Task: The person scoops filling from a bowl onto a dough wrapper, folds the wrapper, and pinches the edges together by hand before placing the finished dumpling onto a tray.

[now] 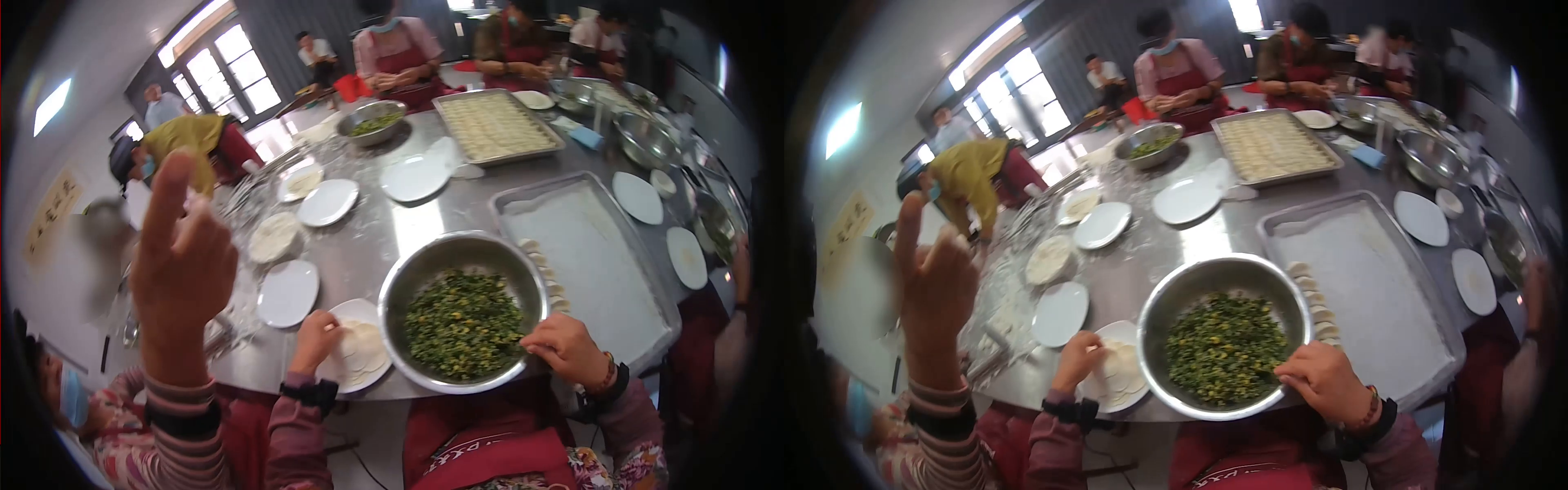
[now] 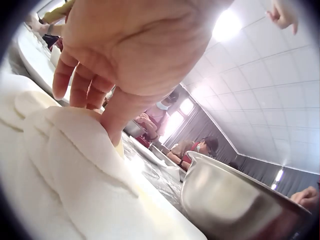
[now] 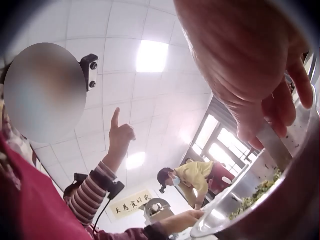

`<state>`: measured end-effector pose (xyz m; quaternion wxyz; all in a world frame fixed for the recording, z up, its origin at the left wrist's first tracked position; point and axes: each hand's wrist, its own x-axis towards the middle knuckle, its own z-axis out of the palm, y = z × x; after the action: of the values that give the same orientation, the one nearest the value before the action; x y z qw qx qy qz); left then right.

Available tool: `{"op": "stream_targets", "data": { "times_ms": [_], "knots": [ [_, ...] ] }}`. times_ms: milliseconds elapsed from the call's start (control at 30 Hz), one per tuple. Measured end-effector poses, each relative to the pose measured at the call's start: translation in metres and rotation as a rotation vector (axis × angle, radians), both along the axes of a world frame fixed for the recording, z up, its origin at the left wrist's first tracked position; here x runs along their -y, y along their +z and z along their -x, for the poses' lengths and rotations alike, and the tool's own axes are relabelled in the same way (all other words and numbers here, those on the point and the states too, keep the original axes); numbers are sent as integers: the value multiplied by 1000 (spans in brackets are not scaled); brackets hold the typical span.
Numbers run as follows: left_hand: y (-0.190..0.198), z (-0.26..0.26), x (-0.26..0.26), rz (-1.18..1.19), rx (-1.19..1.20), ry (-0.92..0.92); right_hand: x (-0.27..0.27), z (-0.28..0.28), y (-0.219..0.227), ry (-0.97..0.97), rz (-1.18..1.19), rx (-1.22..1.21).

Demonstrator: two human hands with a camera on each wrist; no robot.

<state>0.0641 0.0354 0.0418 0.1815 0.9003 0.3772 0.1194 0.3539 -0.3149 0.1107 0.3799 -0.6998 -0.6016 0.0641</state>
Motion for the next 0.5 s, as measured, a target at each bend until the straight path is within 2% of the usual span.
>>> {"op": "stream_targets", "data": {
  "times_ms": [67,100,167,200,267,300,367,400,467,500],
  "knots": [
    [-30,17,-10,294,492,9,4,-9,6,-18,-11,-33],
    [-25,14,-1,300,488,-17,4,-15,9,-18,-45,-48],
    [3,20,27,628,829,81,-2,-22,7,-14,-95,-48],
    [2,26,37,630,823,71,-10,-25,-1,-25,-98,-49],
    [-4,36,56,988,1137,57,-29,-30,-17,-77,-241,1],
    [1,31,71,990,1132,51,-35,-31,-17,-86,-227,4],
    [7,18,113,1110,1443,249,-50,-37,-32,-84,-212,23],
    [2,18,127,1112,1435,251,-53,-37,-37,-75,-199,43],
    [-14,23,152,1503,1755,233,-53,-34,-37,-92,-165,70],
    [-24,21,162,1510,1750,232,-50,-32,-36,-65,-150,89]
  ]
}}
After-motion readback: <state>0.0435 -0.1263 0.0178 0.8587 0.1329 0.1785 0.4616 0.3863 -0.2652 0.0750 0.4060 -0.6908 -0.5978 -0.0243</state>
